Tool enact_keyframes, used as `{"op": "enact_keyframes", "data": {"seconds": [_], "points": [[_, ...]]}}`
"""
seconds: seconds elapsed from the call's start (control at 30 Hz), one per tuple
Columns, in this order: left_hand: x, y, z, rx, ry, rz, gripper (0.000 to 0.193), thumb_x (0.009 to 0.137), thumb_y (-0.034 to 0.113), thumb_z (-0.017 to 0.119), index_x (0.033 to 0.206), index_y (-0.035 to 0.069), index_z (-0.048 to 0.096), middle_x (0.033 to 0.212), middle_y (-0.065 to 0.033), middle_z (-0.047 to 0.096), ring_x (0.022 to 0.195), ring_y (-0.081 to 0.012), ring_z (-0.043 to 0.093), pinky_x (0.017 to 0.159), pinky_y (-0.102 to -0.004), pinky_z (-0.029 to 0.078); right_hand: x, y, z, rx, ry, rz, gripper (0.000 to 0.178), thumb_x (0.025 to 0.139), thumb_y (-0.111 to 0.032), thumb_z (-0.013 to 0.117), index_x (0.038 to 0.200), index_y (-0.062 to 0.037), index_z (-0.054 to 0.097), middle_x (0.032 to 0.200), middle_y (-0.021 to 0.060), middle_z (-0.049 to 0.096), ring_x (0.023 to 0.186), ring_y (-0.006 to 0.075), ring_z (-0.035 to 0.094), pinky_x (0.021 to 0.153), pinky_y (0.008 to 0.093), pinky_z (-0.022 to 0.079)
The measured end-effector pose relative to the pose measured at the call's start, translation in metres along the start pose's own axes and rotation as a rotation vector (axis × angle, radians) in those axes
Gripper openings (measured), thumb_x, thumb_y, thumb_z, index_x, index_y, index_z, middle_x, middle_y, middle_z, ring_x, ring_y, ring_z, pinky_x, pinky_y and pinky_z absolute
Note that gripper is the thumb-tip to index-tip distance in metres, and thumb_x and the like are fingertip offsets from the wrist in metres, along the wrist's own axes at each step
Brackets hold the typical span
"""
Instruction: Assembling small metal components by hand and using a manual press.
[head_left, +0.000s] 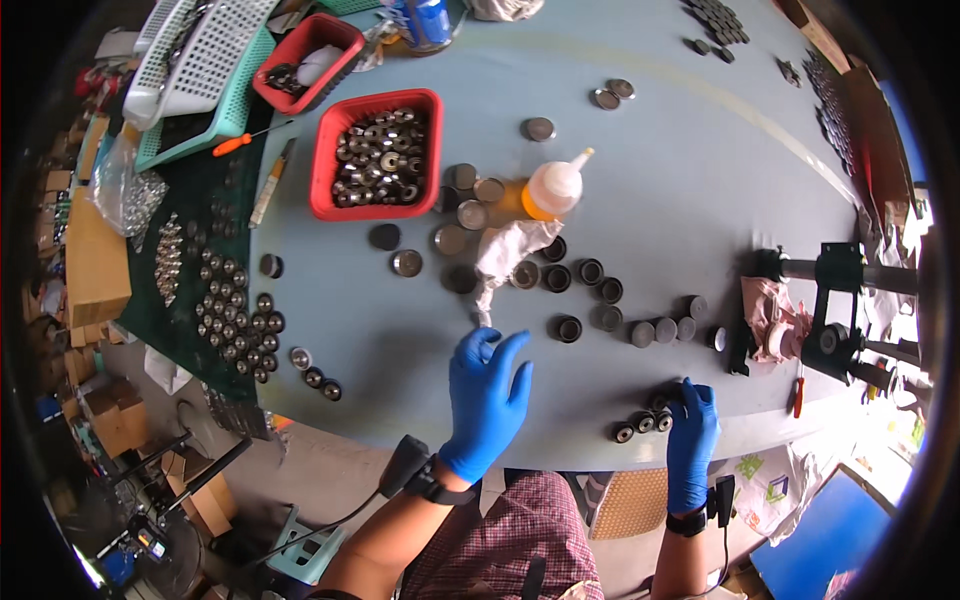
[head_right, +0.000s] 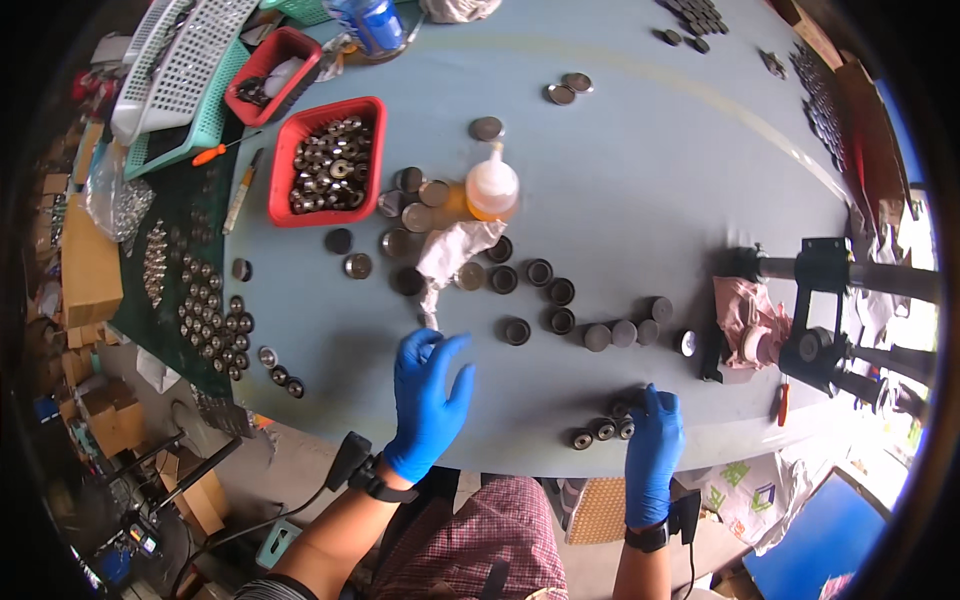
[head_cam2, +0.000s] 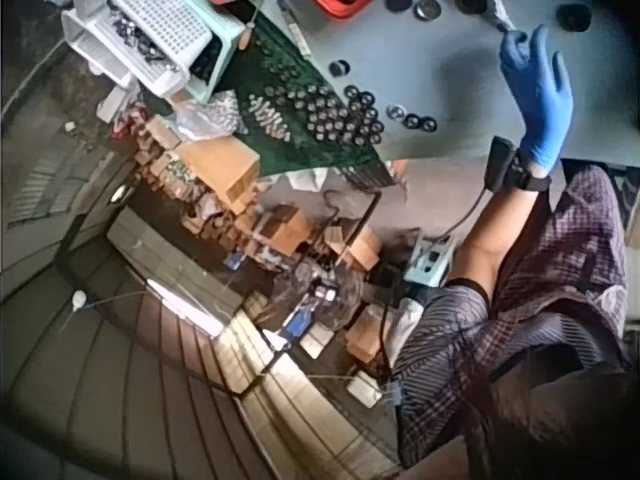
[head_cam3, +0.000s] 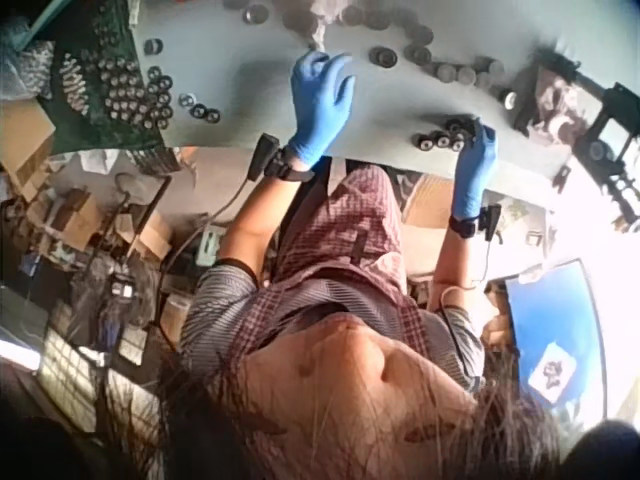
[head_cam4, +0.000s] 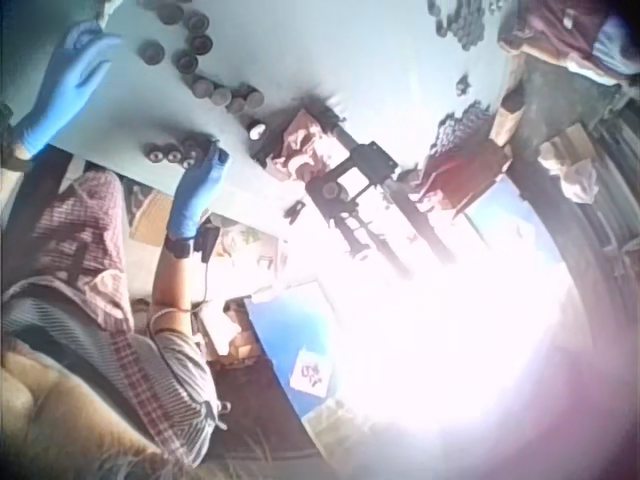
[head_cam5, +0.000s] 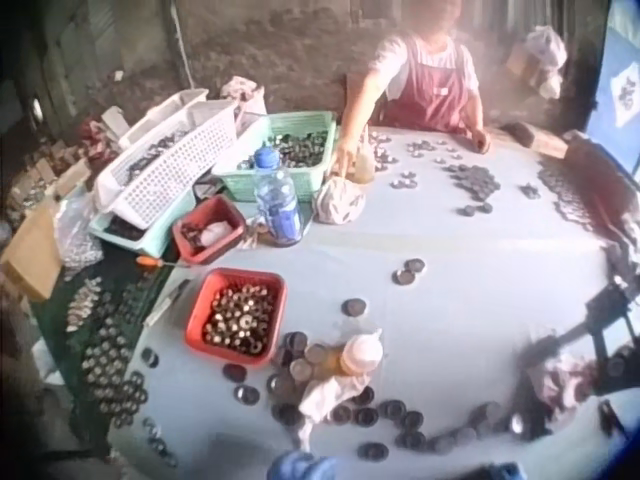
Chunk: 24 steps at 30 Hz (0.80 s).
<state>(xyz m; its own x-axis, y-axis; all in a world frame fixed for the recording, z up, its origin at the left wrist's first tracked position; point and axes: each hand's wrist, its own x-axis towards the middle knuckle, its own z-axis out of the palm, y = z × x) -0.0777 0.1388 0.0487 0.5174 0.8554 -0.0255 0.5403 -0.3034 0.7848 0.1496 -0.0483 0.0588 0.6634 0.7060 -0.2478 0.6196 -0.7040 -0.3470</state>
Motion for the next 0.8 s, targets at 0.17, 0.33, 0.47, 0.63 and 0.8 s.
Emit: {"op": "enact_keyframes", "data": {"seconds": [0.17, 0.33, 0.47, 0.63, 0.8], "points": [[0.029, -0.015, -0.008, 0.322, 0.067, 0.066, 0.054, 0.079, 0.007, 0.068, 0.131, 0.004, 0.053, 0.138, -0.0204, 0.041, 0.111, -0.0382, 0.047, 0.094, -0.0448, 0.040, -0.006, 0.011, 0.010, 0.102, 0.096, -0.067, 0.037, 0.081, 0.003, 0.063, 0.118, -0.0021, 0.064, 0.106, 0.0131, 0.062, 0.096, 0.0305, 0.062, 0.082, 0.0368, 0.050], [0.041, -0.017, -0.031, 0.106, 0.099, 0.129, 0.051, 0.084, 0.006, 0.061, 0.131, -0.004, 0.045, 0.134, -0.0243, 0.046, 0.117, -0.0423, 0.049, 0.098, -0.0483, 0.040, -0.010, 0.009, 0.012, 0.065, 0.172, -0.059, 0.048, 0.083, 0.002, 0.063, 0.130, -0.0029, 0.054, 0.119, 0.0173, 0.057, 0.111, 0.0350, 0.056, 0.096, 0.0410, 0.044], [0.060, -0.033, -0.074, -0.009, 0.338, -0.021, 0.052, 0.086, -0.003, 0.055, 0.137, 0.000, 0.044, 0.147, -0.0268, 0.030, 0.133, -0.0452, 0.038, 0.107, -0.0486, 0.035, -0.009, -0.036, 0.001, 0.064, 0.309, -0.066, 0.050, 0.082, 0.001, 0.063, 0.131, -0.0021, 0.053, 0.124, 0.0176, 0.055, 0.115, 0.0352, 0.052, 0.101, 0.0438, 0.039], [0.050, -0.051, -0.074, 0.445, 0.264, 0.056, 0.048, 0.082, 0.004, 0.067, 0.129, 0.010, 0.055, 0.134, -0.0161, 0.045, 0.113, -0.0322, 0.052, 0.094, -0.0426, 0.041, -0.014, -0.122, 0.019, 0.393, 0.011, -0.214, 0.045, 0.079, 0.007, 0.064, 0.123, -0.0043, 0.060, 0.122, 0.0161, 0.058, 0.104, 0.0325, 0.060, 0.090, 0.0384, 0.048], [0.060, -0.060, -0.039, 0.374, 0.172, 0.143, 0.030, 0.086, 0.016, 0.070, 0.114, 0.008, 0.064, 0.103, -0.0100, 0.064, 0.087, -0.0260, 0.063, 0.074, -0.0369, 0.049, -0.032, -0.168, 0.039, 0.560, -0.151, -0.323, 0.039, 0.079, 0.006, 0.065, 0.116, -0.0052, 0.063, 0.118, 0.0160, 0.061, 0.108, 0.0338, 0.060, 0.092, 0.0376, 0.048]]}}
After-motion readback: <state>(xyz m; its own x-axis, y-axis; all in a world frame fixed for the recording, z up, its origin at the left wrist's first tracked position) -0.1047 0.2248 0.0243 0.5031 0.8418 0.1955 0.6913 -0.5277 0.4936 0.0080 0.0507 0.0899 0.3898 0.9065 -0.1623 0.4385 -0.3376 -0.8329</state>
